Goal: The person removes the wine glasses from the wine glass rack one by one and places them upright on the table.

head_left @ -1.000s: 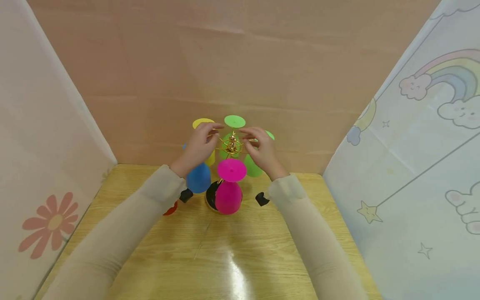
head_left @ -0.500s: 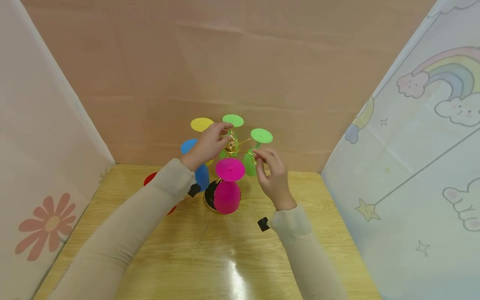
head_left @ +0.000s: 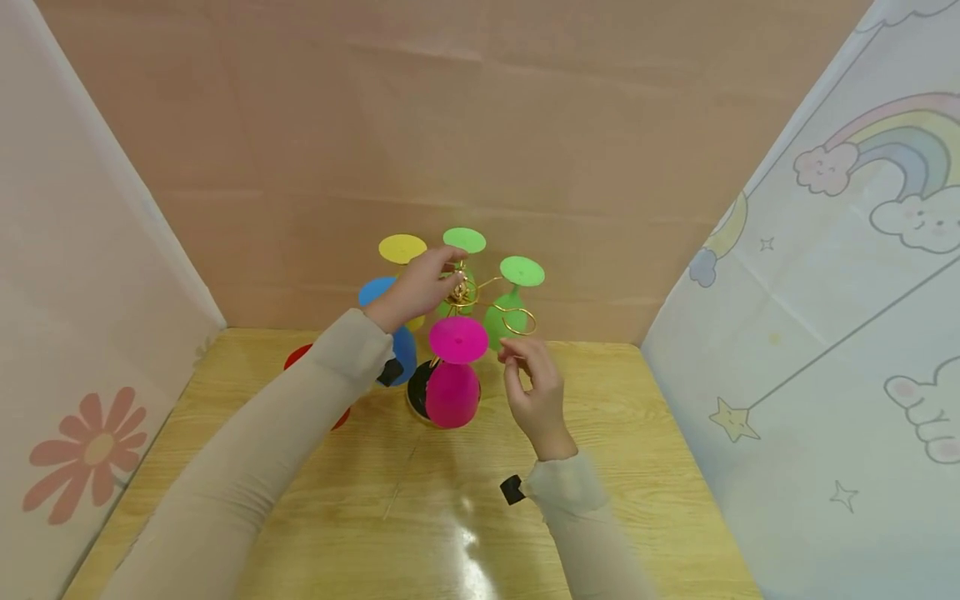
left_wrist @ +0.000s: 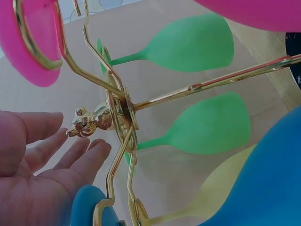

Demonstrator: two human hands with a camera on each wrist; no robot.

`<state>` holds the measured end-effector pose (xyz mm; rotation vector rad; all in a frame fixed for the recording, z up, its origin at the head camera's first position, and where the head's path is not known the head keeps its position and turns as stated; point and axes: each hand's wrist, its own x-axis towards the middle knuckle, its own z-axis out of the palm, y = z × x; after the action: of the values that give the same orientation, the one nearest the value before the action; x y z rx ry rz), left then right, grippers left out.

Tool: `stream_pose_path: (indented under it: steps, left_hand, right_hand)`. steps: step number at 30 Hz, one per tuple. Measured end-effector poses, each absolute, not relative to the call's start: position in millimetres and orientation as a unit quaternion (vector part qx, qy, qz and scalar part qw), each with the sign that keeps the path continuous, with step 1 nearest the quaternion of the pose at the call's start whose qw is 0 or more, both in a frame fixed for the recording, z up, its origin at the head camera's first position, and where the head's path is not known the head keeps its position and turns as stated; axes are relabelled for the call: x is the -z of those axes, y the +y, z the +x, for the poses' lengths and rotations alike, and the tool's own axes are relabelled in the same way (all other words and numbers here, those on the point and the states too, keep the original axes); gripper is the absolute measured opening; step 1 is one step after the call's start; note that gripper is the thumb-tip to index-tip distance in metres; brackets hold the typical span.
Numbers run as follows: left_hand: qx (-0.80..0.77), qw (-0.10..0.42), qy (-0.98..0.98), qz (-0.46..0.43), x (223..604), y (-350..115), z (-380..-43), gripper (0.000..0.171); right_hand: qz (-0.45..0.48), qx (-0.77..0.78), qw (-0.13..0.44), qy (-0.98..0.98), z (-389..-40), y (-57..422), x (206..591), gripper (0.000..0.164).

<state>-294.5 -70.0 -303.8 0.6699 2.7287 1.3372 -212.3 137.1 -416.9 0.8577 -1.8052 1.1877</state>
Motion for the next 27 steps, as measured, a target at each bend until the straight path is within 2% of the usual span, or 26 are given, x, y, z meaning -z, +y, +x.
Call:
stream_pose_path:
  steps: [14,22,27]
  left_hand:
    - [-0.406,0.020,0.889,0.211,307.5,-64.0,-301.7,0.041]
    - [-0.395,0.012,0.894,0.209,307.8,-64.2,-302.6,0.039]
    - [-0.400,0.002,0.891,0.217,309.2,-64.5,-303.2,0.037]
  right_hand:
    - [0.251,-0.529,0.294,-0.755,-176.9,117.3,419.8,0.027]
    - [0.233,-0.581,0.222,-0.748,-174.8,116.8,424.7,0.031]
    - [0.213,-0.607,0.169,-0.747,-176.5,118.3,431.2,0.041]
